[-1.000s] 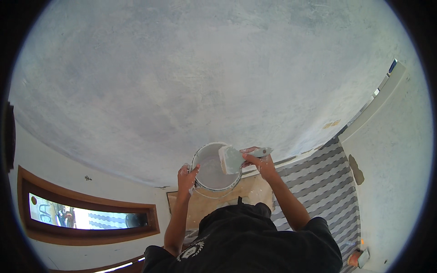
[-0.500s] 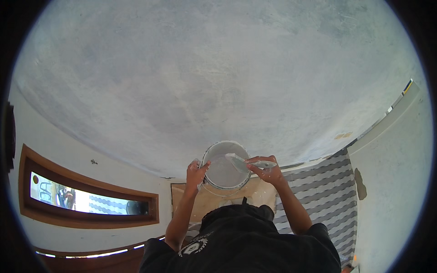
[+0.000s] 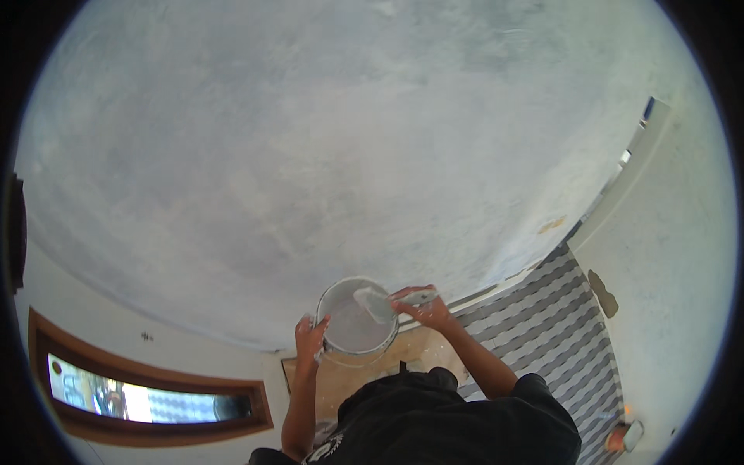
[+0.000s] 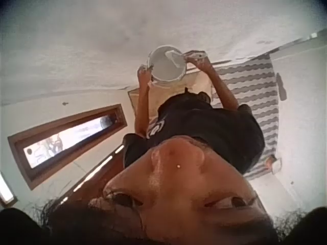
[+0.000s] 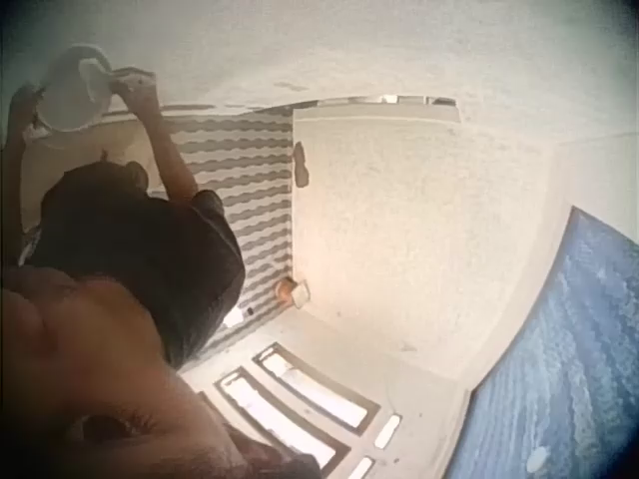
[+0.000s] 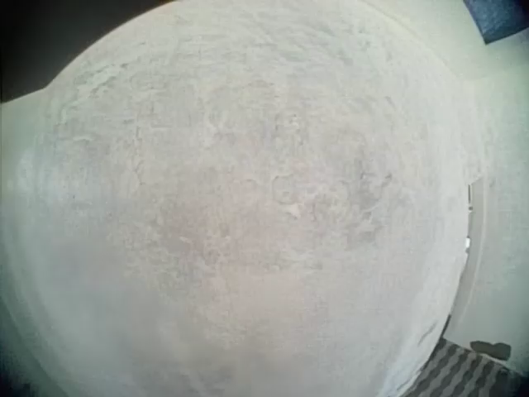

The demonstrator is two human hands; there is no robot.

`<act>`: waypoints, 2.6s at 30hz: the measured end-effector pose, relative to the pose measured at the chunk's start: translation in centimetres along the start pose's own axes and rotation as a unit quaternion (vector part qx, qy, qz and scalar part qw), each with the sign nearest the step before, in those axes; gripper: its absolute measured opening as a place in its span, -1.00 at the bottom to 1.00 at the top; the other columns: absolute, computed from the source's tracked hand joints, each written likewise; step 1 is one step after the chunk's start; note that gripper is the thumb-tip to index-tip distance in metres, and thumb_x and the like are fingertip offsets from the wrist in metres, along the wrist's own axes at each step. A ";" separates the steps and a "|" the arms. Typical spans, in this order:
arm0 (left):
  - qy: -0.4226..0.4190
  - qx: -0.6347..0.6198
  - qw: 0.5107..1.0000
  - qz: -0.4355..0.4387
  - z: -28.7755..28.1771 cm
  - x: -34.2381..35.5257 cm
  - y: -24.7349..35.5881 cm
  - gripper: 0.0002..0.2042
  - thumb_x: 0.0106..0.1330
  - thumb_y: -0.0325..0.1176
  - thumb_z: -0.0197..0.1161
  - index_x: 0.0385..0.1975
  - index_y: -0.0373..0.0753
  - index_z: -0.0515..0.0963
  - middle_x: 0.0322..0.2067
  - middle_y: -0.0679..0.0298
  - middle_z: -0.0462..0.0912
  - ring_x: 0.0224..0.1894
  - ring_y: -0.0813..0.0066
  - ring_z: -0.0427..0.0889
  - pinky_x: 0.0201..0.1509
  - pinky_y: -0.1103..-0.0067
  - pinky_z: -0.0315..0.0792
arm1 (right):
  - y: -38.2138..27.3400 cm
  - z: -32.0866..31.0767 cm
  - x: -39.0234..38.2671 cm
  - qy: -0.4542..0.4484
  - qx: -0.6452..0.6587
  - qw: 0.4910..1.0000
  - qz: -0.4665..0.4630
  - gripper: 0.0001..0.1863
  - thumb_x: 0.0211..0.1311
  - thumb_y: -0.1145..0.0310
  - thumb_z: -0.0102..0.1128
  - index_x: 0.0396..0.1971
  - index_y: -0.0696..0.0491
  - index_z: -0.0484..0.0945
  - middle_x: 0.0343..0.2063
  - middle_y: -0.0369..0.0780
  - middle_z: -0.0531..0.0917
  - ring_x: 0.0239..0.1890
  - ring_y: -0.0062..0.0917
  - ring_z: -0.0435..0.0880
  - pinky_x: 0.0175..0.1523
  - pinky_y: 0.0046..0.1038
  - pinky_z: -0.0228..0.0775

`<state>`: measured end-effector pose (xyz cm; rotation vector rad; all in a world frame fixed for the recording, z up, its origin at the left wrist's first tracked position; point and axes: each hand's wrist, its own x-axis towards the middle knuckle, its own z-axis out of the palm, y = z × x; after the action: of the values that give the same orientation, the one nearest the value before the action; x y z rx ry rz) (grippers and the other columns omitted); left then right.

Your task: Apply wall putty to the wall using a scraper.

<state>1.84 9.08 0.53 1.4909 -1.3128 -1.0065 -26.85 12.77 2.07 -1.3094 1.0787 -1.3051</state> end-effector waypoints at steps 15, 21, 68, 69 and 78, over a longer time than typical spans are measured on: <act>-0.044 0.070 0.995 0.052 -0.6 2.5 -4.9 -0.59 0.08 -0.19 0.42 -0.63 -0.38 0.36 -0.66 0.16 0.48 -0.56 0.44 0.37 -0.46 0.42 0.31 | -2.3 0.2 -1.1 0.142 0.234 0.958 0.084 -0.73 0.16 0.42 0.27 -0.16 0.23 0.56 -0.36 -0.11 0.68 -0.43 -0.42 0.70 -0.30 -0.39 0.61; -0.082 0.045 0.995 0.028 -0.3 1.7 -1.3 -0.64 0.10 -0.22 0.43 -0.59 -0.37 0.43 -0.62 0.20 0.56 -0.55 0.53 0.41 -0.46 0.49 0.33 | -6.1 0.2 -1.0 0.159 0.210 0.965 0.013 -0.78 0.19 0.43 0.24 -0.18 0.17 0.57 -0.32 -0.12 0.68 -0.43 -0.43 0.69 -0.32 -0.40 0.60; -0.081 0.003 0.997 -0.007 0.5 4.3 -7.7 -0.63 0.06 -0.22 0.43 -0.61 -0.38 0.41 -0.66 0.23 0.46 -0.56 0.48 0.35 -0.47 0.46 0.29 | -41.7 -10.9 18.6 0.299 0.110 0.761 -0.565 -0.80 0.10 0.43 0.22 -0.26 0.15 0.56 -0.46 -0.12 0.66 -0.48 -0.37 0.68 -0.37 -0.36 0.58; -0.082 0.004 0.997 -0.005 0.6 4.5 -8.1 -0.63 0.06 -0.22 0.43 -0.61 -0.38 0.41 -0.66 0.23 0.46 -0.56 0.48 0.35 -0.47 0.46 0.29 | -41.4 -10.4 19.0 0.301 0.110 0.760 -0.566 -0.80 0.10 0.43 0.22 -0.26 0.15 0.56 -0.46 -0.12 0.66 -0.48 -0.37 0.68 -0.37 -0.36 0.58; -0.107 0.012 0.994 0.004 0.2 4.3 -6.4 -0.62 0.06 -0.22 0.43 -0.60 -0.39 0.41 -0.66 0.24 0.46 -0.56 0.49 0.36 -0.47 0.46 0.30 | -42.2 -9.8 16.9 0.358 0.104 0.759 -0.534 -0.84 0.15 0.45 0.23 -0.33 0.23 0.54 -0.49 -0.12 0.63 -0.57 -0.42 0.65 -0.48 -0.43 0.58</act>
<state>3.86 5.08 -5.75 1.4242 -1.4846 -1.1747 -37.61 1.88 45.95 -1.2822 0.5260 -2.8722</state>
